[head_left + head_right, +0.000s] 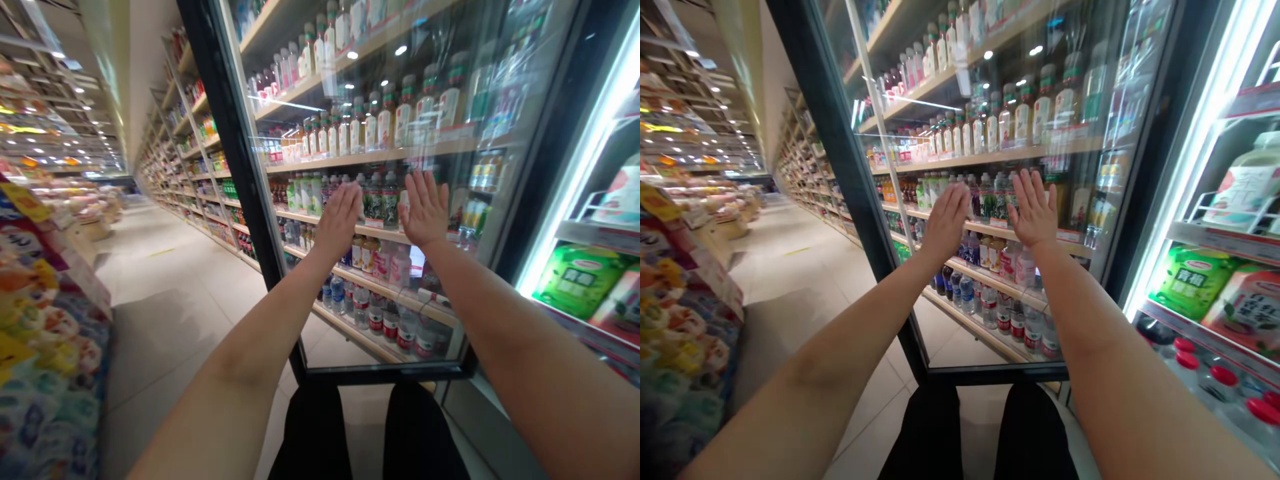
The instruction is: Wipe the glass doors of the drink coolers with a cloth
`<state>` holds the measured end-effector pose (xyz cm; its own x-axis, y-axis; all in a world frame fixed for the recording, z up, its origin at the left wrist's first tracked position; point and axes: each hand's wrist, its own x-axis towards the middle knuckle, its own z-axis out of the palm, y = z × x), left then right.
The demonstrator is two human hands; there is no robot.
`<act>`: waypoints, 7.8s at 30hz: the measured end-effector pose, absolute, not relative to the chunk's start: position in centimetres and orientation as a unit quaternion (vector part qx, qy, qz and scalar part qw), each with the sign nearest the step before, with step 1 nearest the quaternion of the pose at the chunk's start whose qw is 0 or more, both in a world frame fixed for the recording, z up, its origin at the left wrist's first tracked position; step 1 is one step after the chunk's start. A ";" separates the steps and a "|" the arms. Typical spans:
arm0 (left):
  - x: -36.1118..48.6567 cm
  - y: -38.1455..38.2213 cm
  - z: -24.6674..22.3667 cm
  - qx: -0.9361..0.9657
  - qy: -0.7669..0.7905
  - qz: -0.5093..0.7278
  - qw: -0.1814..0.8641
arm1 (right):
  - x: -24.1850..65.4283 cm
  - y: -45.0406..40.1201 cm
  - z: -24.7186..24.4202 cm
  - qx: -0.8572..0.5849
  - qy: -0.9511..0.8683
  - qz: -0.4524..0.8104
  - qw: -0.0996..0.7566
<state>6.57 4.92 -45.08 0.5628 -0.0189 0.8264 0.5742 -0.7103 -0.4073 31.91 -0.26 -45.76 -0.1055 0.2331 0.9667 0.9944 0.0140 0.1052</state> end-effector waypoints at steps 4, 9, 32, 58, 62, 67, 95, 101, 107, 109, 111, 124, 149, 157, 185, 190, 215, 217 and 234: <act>6.3 4.6 -47.1 -0.856 -0.094 -0.339 0.380 | 32.0 -0.3 -45.8 -0.525 -0.588 -0.461 0.408; 5.8 5.7 -43.4 -0.812 -0.140 -0.425 0.375 | 32.0 -0.4 -45.8 -0.528 -0.590 -0.453 0.409; 2.2 6.7 -45.8 -0.826 -0.071 -0.370 0.420 | 31.9 -0.7 -45.5 -0.548 -0.594 -0.431 0.401; -2.0 7.5 -45.2 -0.795 -0.165 -0.410 0.416 | 31.4 -1.2 -45.1 -0.571 -0.585 -0.419 0.395; -0.9 7.7 -45.0 -0.763 -0.199 -0.475 0.392 | 31.5 -1.3 -45.1 -0.573 -0.587 -0.416 0.393; 0.9 6.4 -48.2 -0.837 -0.094 -0.361 0.400 | 31.6 -1.1 -45.3 -0.568 -0.592 -0.416 0.392; 6.7 5.2 -47.5 -0.843 -0.120 -0.386 0.354 | 31.9 -0.6 -45.6 -0.548 -0.591 -0.430 0.407; 6.6 5.1 -47.4 -0.823 -0.143 -0.413 0.364 | 31.7 -0.8 -45.5 -0.556 -0.589 -0.426 0.403; 4.8 5.3 -48.1 -0.853 -0.094 -0.333 0.391 | 31.8 -0.9 -45.4 -0.569 -0.589 -0.422 0.388; 4.1 5.7 -46.9 -0.811 -0.149 -0.414 0.385 | 31.8 -0.8 -45.5 -0.565 -0.586 -0.427 0.394; 3.4 6.0 -46.6 -0.778 -0.182 -0.463 0.384 | 31.8 -0.8 -45.5 -0.562 -0.583 -0.432 0.398; -0.6 6.8 -47.0 -0.786 -0.204 -0.467 0.350 | 31.7 -1.0 -45.4 -0.565 -0.592 -0.411 0.402; -2.0 6.4 -52.6 -0.796 -0.209 -0.446 0.352 | 31.5 -0.9 -45.5 -0.553 -0.585 -0.439 0.398; 0.0 7.3 -48.0 -0.743 -0.272 -0.519 0.324 | 32.2 -0.2 -46.0 -0.533 -0.582 -0.466 0.400; 8.8 4.4 -48.0 -0.814 -0.179 -0.429 0.348 | 31.8 -0.7 -45.8 -0.528 -0.588 -0.452 0.415; 8.8 3.6 -50.0 -0.872 -0.068 -0.264 0.406 | 31.7 -0.8 -45.7 -0.529 -0.590 -0.444 0.419; 2.9 4.7 -48.2 -0.844 -0.088 -0.306 0.432 | 32.1 -0.4 -46.2 -0.511 -0.577 -0.471 0.429; 2.1 5.2 -46.3 -0.813 -0.161 -0.379 0.412 | 32.1 -0.5 -46.1 -0.514 -0.575 -0.473 0.426; -0.6 6.0 -48.0 -0.754 -0.245 -0.470 0.388 | 31.9 -0.5 -46.1 -0.518 -0.575 -0.469 0.426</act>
<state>-0.57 5.95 -47.99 0.4383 0.0048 0.8988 0.7338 -0.5795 -0.3547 31.91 -0.46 -46.13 -0.1016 0.1968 0.9752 0.9948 0.0245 0.0987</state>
